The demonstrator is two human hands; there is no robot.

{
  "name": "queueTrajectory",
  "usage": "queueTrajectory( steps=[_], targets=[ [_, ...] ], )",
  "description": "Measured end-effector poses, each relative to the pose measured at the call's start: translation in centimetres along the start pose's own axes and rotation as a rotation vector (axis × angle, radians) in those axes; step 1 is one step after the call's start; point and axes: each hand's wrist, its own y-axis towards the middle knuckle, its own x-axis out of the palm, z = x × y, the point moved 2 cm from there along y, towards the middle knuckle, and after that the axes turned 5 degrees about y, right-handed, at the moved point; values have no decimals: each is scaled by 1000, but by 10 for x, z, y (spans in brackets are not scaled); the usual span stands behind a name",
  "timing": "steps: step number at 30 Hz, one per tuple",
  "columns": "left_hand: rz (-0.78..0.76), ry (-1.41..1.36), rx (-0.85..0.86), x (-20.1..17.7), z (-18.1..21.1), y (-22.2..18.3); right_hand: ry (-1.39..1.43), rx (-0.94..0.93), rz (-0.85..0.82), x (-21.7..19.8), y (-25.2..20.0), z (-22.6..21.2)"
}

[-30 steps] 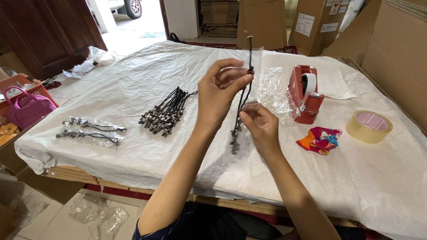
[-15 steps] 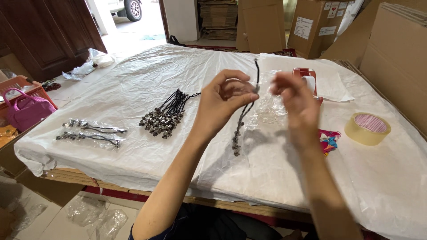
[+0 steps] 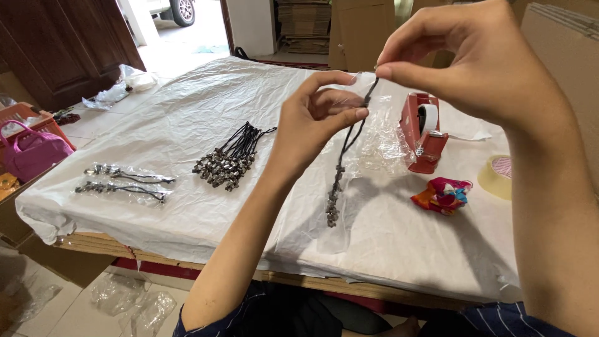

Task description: Inspecting and untangling individual cord necklaces with pendants on a work table

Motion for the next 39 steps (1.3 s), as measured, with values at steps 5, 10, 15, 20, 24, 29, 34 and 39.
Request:
queueTrajectory(
  steps=[5,10,15,20,24,29,34,39],
  targets=[
    [8,11,-24,1,8,-4,37,132,-99,-4,1,-11],
    [2,51,-63,3,10,-5,-116,50,-221,-9,9,-10],
    [-14,105,-117,4,8,-6,-247,308,-362,-11,14,-18],
    [-106,100,-116,11,6,-10,-372,335,-573,-15,23,-4],
    [-186,61,-186,17,6,-14,-449,466,-726,-11,20,6],
    [-186,65,-213,24,3,-14,-525,682,-726,1,16,-25],
    [-156,150,-195,26,-3,-9,-563,594,-734,5,16,4],
    [-83,182,-196,26,-24,-4,-515,558,-687,13,16,27]
  ],
)
